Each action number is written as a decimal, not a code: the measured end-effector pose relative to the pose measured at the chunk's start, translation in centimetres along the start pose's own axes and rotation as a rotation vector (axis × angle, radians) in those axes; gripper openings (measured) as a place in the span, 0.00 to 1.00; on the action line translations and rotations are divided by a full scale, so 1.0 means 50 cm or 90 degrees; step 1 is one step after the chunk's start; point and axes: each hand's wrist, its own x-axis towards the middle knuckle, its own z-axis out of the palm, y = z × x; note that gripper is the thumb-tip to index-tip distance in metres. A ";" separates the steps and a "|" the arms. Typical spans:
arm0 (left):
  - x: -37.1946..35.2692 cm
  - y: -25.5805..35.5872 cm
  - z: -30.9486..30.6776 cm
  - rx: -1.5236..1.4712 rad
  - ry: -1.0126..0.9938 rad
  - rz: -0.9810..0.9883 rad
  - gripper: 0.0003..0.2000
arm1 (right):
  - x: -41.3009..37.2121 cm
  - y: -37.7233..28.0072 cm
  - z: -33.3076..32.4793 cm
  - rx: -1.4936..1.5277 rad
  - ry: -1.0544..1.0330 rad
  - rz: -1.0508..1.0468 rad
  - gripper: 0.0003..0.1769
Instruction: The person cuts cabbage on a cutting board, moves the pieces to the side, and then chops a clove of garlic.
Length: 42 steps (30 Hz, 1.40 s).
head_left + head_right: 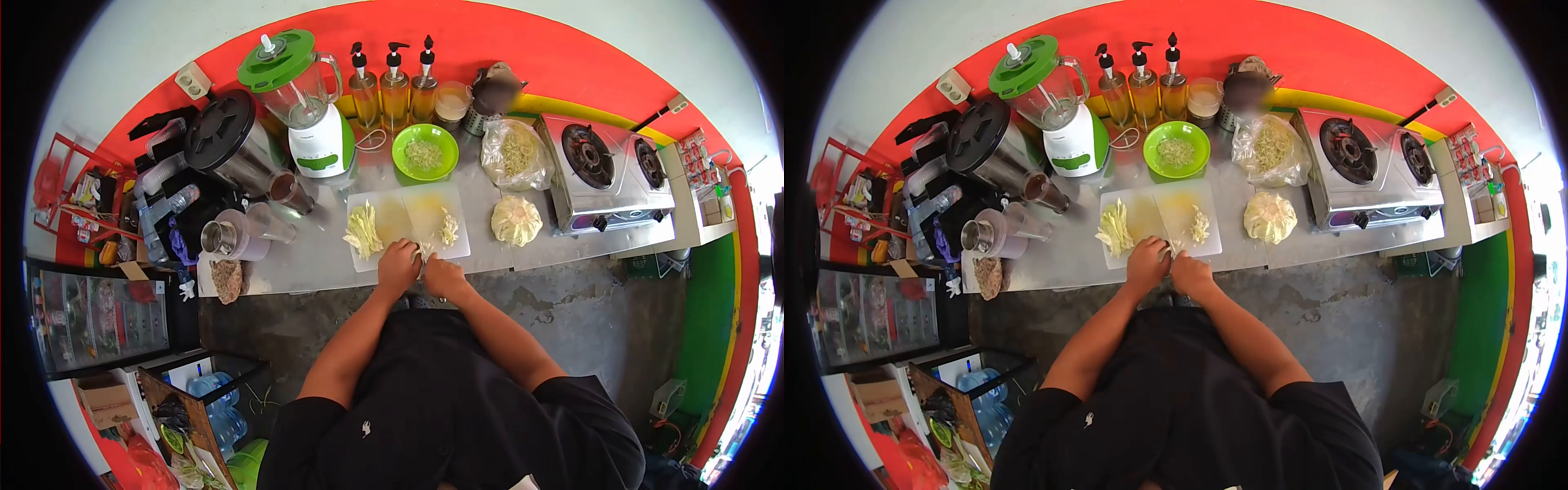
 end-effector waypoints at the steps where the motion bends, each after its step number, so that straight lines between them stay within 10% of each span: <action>1: 0.001 0.002 -0.005 0.003 -0.020 0.002 0.07 | -0.004 -0.001 0.007 -0.003 0.000 0.011 0.23; 42: -0.008 -0.007 0.028 -0.004 0.049 -0.040 0.04 | -0.002 -0.018 -0.024 0.002 -0.006 -0.004 0.18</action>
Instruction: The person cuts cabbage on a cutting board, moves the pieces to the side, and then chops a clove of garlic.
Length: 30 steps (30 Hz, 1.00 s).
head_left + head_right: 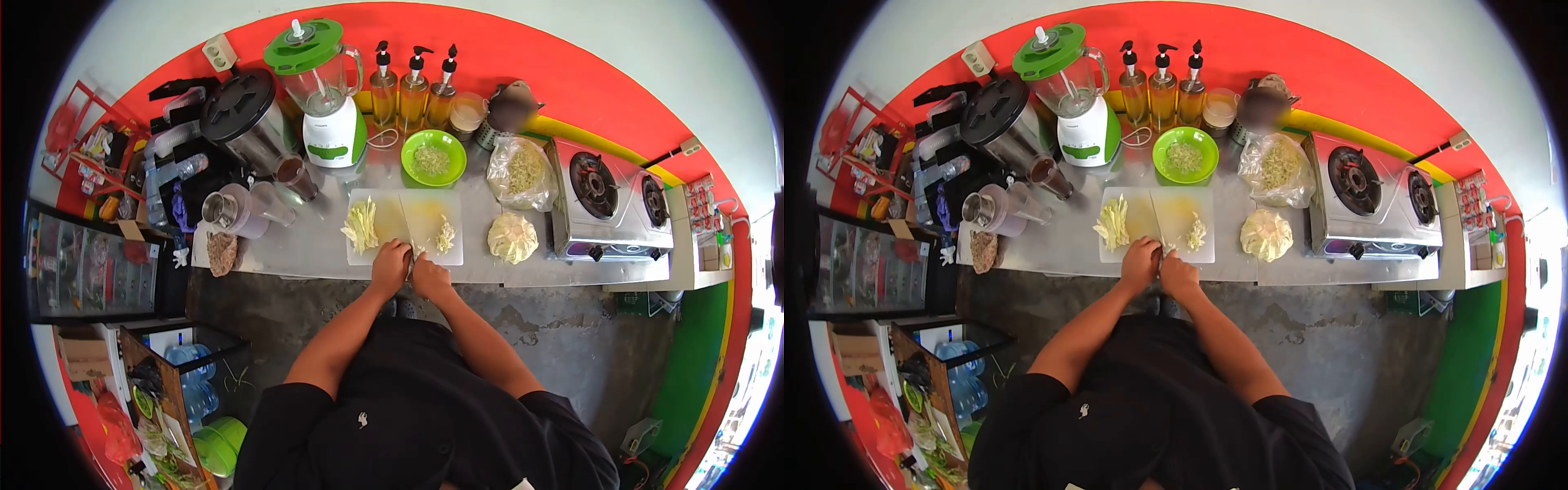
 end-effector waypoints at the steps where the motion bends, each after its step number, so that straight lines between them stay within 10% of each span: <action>1: -0.004 0.004 0.001 -0.013 0.002 -0.004 0.04 | 0.006 0.004 -0.005 0.012 -0.011 -0.010 0.18; 30: 0.021 -0.008 -0.006 -0.033 -0.047 -0.031 0.03 | 0.004 0.031 0.014 0.070 -0.034 -0.084 0.25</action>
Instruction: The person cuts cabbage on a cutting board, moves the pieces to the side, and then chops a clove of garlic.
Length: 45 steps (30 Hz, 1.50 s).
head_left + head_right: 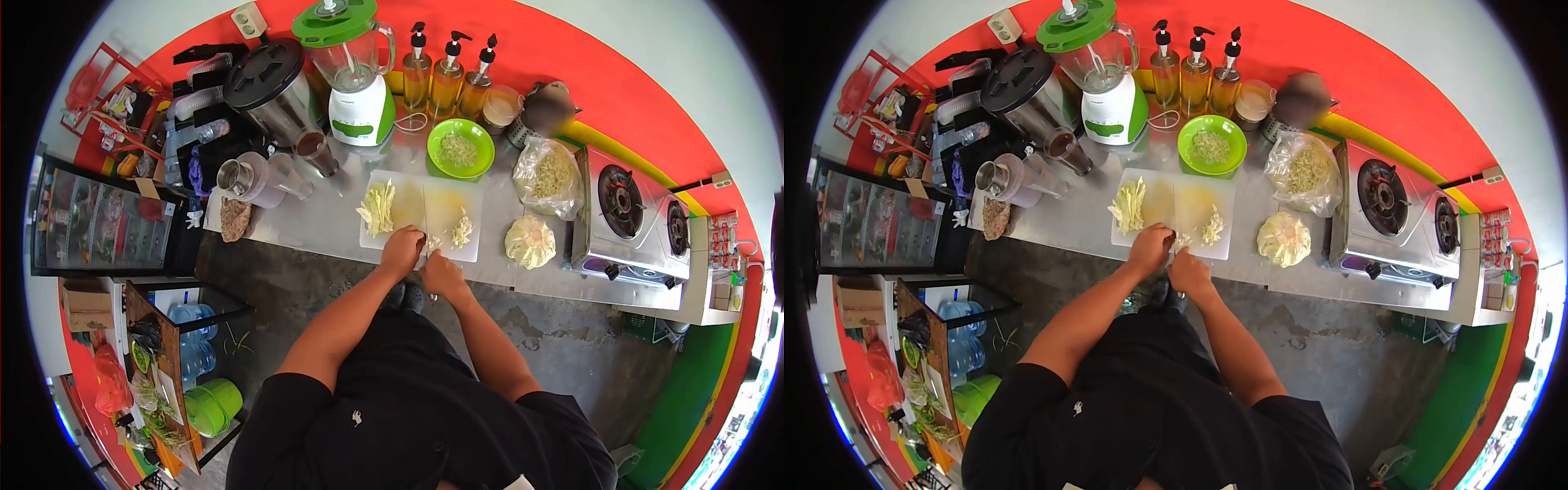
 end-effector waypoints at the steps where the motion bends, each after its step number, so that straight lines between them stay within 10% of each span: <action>1: 0.004 -0.003 -0.002 0.000 -0.017 0.009 0.03 | -0.007 -0.003 0.006 0.000 0.001 -0.002 0.25; 45: -0.038 0.012 -0.009 0.012 0.020 -0.072 0.05 | -0.020 -0.044 0.015 -0.028 -0.009 0.075 0.25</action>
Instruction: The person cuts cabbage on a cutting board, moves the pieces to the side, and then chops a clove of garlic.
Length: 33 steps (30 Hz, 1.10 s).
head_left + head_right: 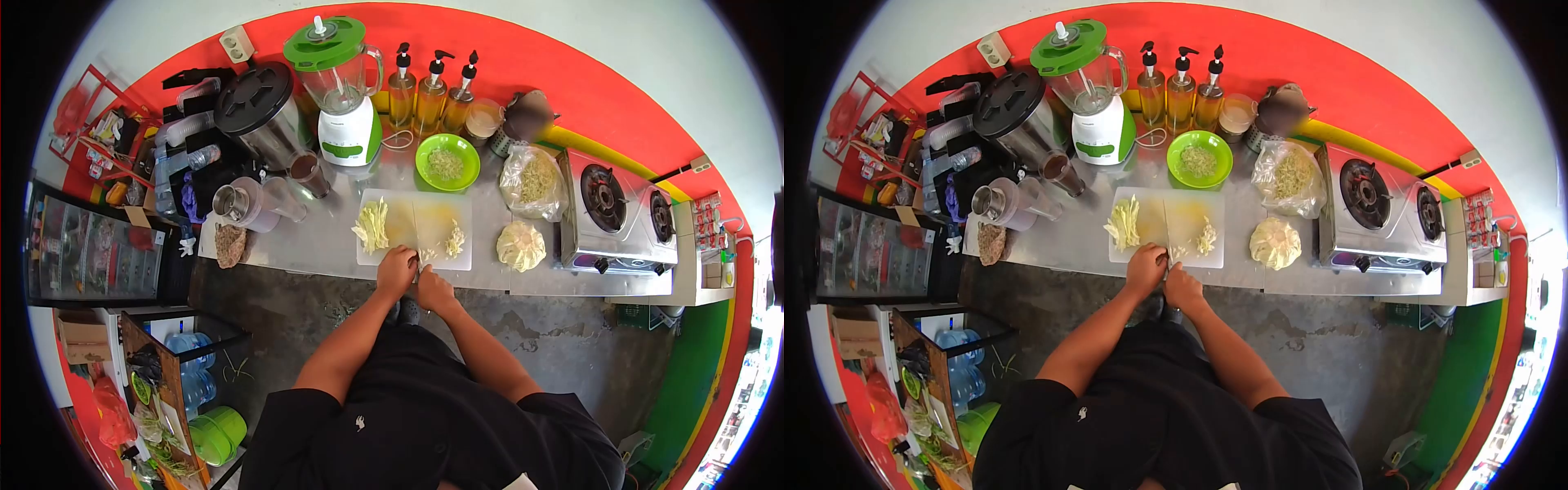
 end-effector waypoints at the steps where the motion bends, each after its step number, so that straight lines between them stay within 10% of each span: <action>1: -0.006 0.003 -0.003 -0.005 0.022 0.019 0.05 | 0.012 0.003 0.006 -0.001 0.002 0.000 0.25; 33: 0.018 -0.002 0.021 0.007 0.051 -0.033 0.01 | 0.007 0.076 -0.008 -0.025 0.013 -0.014 0.25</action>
